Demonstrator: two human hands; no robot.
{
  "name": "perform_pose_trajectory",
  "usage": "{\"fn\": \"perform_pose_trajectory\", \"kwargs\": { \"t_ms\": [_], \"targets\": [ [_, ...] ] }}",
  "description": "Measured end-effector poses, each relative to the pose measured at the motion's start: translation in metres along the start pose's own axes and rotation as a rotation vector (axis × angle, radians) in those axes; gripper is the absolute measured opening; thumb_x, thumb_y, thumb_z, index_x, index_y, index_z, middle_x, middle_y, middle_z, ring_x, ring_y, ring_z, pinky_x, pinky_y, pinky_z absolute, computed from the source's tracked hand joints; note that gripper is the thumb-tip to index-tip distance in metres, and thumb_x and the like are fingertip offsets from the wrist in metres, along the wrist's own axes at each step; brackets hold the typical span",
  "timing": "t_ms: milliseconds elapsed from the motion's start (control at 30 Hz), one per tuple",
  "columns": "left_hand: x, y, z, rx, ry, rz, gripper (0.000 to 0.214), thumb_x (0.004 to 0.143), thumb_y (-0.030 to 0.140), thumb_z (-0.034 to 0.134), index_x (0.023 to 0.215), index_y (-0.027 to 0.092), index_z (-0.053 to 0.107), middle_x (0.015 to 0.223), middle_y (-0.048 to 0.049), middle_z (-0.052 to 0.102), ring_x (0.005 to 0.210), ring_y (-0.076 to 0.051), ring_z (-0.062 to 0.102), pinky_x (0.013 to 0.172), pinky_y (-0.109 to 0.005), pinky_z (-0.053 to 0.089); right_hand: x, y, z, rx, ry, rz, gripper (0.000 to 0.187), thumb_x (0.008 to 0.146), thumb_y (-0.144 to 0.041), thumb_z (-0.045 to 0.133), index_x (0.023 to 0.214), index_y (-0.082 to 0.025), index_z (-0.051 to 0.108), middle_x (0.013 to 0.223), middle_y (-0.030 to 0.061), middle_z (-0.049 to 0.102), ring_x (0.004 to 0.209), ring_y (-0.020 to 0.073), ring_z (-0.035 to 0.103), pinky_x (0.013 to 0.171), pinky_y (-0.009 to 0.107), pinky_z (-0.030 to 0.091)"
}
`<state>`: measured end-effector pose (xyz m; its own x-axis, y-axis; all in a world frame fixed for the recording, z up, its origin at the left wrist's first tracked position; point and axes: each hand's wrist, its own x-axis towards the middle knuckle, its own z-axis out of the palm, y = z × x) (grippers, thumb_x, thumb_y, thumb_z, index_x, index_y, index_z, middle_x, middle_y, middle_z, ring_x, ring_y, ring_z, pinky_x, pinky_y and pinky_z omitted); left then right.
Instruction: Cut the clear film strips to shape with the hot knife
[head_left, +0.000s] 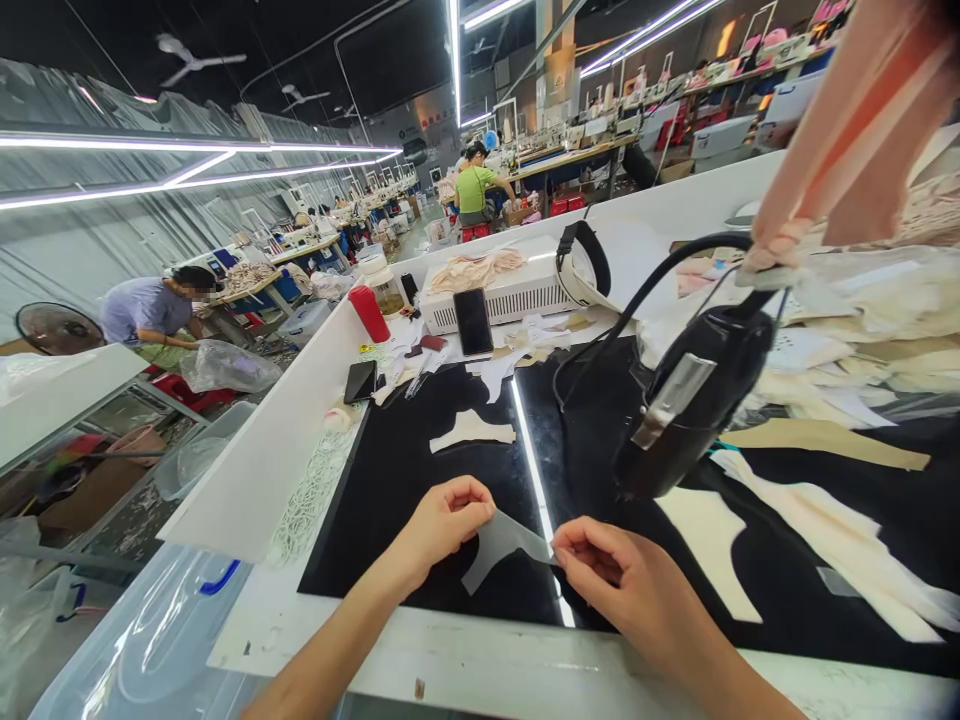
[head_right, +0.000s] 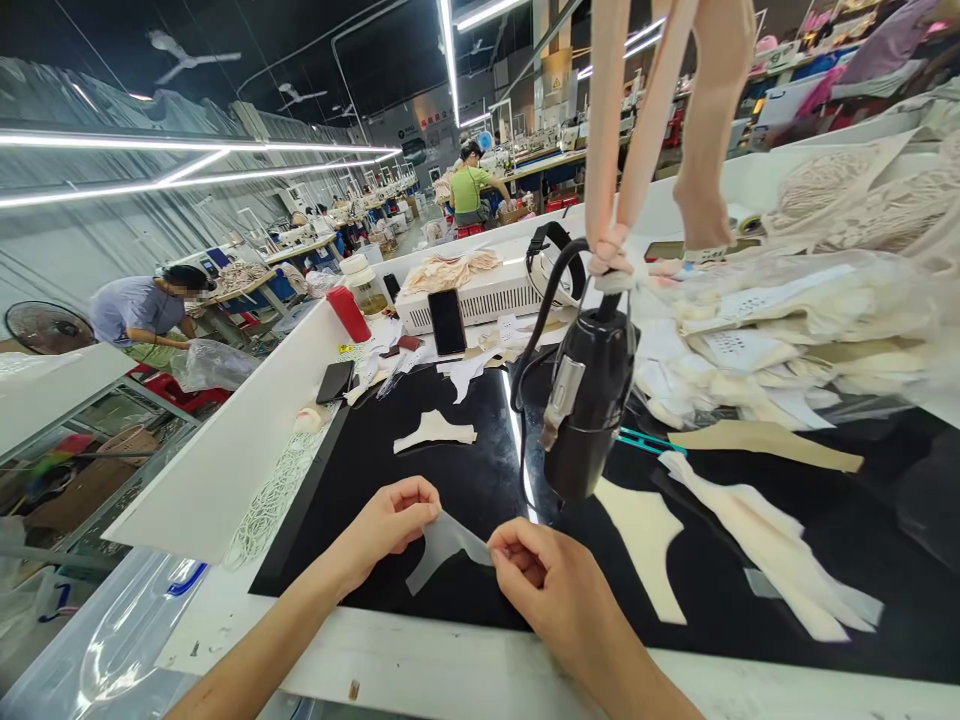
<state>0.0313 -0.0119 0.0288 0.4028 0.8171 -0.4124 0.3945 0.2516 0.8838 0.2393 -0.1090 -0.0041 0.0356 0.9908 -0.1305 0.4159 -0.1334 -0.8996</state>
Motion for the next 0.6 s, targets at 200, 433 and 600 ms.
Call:
{"fn": "perform_pose_trajectory", "kwargs": {
  "t_ms": [200, 433, 600],
  "targets": [
    [0.005, -0.006, -0.001, 0.092, 0.029, 0.109, 0.02, 0.079, 0.037, 0.066, 0.08, 0.017, 0.064, 0.07, 0.004, 0.051, 0.059, -0.009, 0.04, 0.052, -0.02, 0.028, 0.0, 0.001, 0.0, -0.084, 0.028, -0.069, 0.022, 0.09, -0.035, 0.053, 0.078, -0.026, 0.068, 0.069, -0.0007, 0.067, 0.062, 0.0166, 0.06, 0.057, 0.026, 0.044],
    [0.018, -0.015, 0.004, 0.288, 0.151, 0.314, 0.021, 0.087, 0.031, 0.065, 0.102, 0.019, 0.074, 0.096, -0.0023, 0.069, 0.071, -0.014, 0.053, 0.07, -0.026, 0.043, 0.006, 0.03, 0.007, -0.515, 0.313, -0.408, 0.019, 0.098, -0.027, 0.048, 0.092, -0.027, 0.066, 0.085, 0.0025, 0.072, 0.073, 0.0217, 0.069, 0.063, 0.034, 0.05],
    [0.009, -0.011, 0.006, 0.493, 0.211, 0.444, 0.014, 0.094, 0.027, 0.059, 0.1, 0.023, 0.072, 0.1, -0.0015, 0.067, 0.077, -0.015, 0.058, 0.076, -0.027, 0.046, 0.0, 0.04, 0.004, -0.682, 0.438, -0.569, 0.022, 0.102, -0.023, 0.045, 0.111, -0.021, 0.065, 0.097, 0.0087, 0.072, 0.08, 0.0242, 0.071, 0.072, 0.038, 0.056]
  ]
}}
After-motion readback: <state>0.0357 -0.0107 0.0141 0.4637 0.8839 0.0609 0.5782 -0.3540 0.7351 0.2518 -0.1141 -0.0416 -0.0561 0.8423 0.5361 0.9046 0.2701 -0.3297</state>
